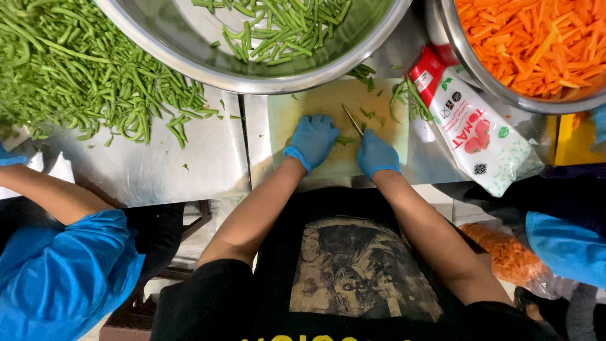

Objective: The person cuts green beans into short pieces on a cutting board using a small knife, gathering beans from a pile on the steel table and placing the cut pieces into a large metal bowl. A coworker nearby cuts carrots while the person continues trimming and cutting beans one handful at a time.

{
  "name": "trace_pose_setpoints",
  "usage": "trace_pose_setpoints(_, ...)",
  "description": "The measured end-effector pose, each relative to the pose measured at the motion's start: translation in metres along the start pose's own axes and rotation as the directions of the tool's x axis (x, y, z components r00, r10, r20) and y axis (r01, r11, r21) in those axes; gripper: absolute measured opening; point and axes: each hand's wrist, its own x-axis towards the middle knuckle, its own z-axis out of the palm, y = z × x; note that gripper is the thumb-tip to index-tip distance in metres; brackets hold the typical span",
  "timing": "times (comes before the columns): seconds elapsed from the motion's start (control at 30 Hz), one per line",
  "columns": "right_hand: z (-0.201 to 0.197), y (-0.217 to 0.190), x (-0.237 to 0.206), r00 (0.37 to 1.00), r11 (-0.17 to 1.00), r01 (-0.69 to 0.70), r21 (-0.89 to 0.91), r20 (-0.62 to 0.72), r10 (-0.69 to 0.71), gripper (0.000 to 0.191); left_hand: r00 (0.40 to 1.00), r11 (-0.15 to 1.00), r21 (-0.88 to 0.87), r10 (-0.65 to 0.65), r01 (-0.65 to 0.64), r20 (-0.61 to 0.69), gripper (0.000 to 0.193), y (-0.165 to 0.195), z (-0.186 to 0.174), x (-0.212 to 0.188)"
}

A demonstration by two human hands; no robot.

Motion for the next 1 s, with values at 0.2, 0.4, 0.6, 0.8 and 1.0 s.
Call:
trace_pose_setpoints(0.2, -0.003, 0.006, 0.009, 0.993, 0.998, 0.040, 0.044, -0.111, -0.035, 0.026, 0.967, 0.940, -0.268, -0.240, 0.210, -0.085, 0.047, -0.002, 0.010, -0.012)
trace_pose_setpoints(0.4, 0.012, -0.004, -0.002, 0.975, 0.973, 0.220, 0.066, -0.038, -0.217, 0.024, 0.938, 0.824, -0.474, -0.345, 0.311, 0.015, 0.026, -0.007, 0.022, -0.020)
trace_pose_setpoints(0.6, 0.011, -0.013, 0.001, 0.981, 0.984, 0.176, -0.003, 0.080, -0.175, 0.029, 0.935, 0.837, -0.481, -0.343, 0.260, -0.091, 0.021, -0.007, 0.024, -0.017)
trace_pose_setpoints(0.8, 0.007, -0.030, 0.017, 0.987, 0.988, 0.113, -0.103, 0.128, -0.100, 0.028, 0.928, 0.847, -0.448, -0.360, 0.285, -0.090, 0.021, -0.005, 0.019, -0.007)
trace_pose_setpoints(1.0, 0.017, -0.015, 0.002, 0.988, 0.983, 0.110, -0.146, 0.128, -0.091, 0.027, 0.939, 0.876, -0.382, -0.339, 0.295, -0.053, 0.014, -0.005, 0.006, -0.004)
